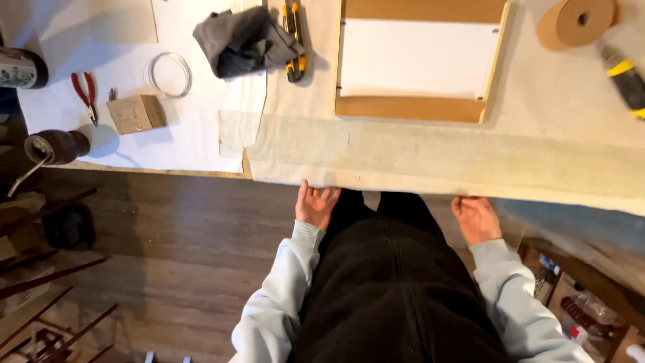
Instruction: Applying adhesive tape to a picture frame and preparing components for assembly.
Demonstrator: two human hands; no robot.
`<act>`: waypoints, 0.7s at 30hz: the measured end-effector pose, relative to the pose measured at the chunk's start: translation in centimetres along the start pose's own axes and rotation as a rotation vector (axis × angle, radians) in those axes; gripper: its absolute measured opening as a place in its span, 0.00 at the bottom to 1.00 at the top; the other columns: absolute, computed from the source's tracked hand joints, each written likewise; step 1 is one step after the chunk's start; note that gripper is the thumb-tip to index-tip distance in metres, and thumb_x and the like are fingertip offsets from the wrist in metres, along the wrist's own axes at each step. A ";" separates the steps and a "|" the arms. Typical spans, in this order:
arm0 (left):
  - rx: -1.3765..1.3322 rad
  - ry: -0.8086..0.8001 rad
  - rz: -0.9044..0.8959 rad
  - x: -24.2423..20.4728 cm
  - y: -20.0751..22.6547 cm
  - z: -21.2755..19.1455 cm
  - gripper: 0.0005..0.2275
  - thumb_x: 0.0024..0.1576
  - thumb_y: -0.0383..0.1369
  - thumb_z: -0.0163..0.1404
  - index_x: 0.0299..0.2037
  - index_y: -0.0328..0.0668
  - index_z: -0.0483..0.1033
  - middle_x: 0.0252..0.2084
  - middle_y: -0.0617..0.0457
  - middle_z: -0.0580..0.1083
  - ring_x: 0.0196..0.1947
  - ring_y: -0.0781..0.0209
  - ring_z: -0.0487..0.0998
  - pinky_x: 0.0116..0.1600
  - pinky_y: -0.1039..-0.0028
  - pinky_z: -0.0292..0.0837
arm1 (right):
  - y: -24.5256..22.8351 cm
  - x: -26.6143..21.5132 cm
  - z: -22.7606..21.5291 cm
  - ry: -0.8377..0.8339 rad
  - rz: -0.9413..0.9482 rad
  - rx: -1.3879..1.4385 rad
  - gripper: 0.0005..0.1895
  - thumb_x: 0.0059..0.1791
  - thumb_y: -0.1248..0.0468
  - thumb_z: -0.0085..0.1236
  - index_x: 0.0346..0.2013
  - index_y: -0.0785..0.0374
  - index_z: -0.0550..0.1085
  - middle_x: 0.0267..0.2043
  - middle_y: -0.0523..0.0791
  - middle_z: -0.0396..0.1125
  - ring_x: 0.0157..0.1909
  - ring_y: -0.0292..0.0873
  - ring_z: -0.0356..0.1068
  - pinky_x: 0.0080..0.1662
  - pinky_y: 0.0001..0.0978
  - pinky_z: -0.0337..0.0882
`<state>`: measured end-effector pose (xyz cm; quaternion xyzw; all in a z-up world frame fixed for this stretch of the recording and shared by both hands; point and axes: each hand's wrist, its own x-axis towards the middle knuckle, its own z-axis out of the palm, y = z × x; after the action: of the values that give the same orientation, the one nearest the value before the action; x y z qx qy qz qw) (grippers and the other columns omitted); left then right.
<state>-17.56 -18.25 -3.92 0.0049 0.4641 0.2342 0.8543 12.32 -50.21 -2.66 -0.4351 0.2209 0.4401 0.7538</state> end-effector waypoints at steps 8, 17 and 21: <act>0.370 0.070 -0.081 -1.2 0.8 1.9 0.24 0.55 0.48 0.60 0.58 0.49 0.71 0.52 0.53 0.74 0.52 0.49 0.77 0.58 0.55 0.74 | 1.8 -1.2 5.4 -0.297 0.222 -0.920 0.14 0.49 0.71 0.63 0.49 0.69 0.81 0.51 0.49 0.78 0.51 0.44 0.76 0.54 0.38 0.75; 1.777 -0.026 1.039 -0.9 4.1 9.7 0.13 0.57 0.41 0.64 0.48 0.50 0.80 0.35 0.50 0.77 0.35 0.42 0.80 0.39 0.55 0.75 | -5.3 1.4 14.5 -0.094 -0.810 -1.681 0.09 0.53 0.58 0.66 0.41 0.61 0.78 0.41 0.49 0.73 0.46 0.52 0.75 0.49 0.44 0.75; 1.813 0.097 1.125 2.3 5.2 14.9 0.09 0.58 0.38 0.64 0.46 0.52 0.83 0.35 0.53 0.76 0.34 0.47 0.79 0.38 0.58 0.75 | -8.8 4.5 18.5 -0.073 -0.955 -1.777 0.06 0.54 0.64 0.66 0.43 0.60 0.77 0.46 0.46 0.72 0.52 0.52 0.72 0.52 0.46 0.74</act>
<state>-6.70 -9.62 3.92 0.8427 0.4294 0.1620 0.2815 21.27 -34.38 7.86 -0.8683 -0.4077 0.1105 0.2599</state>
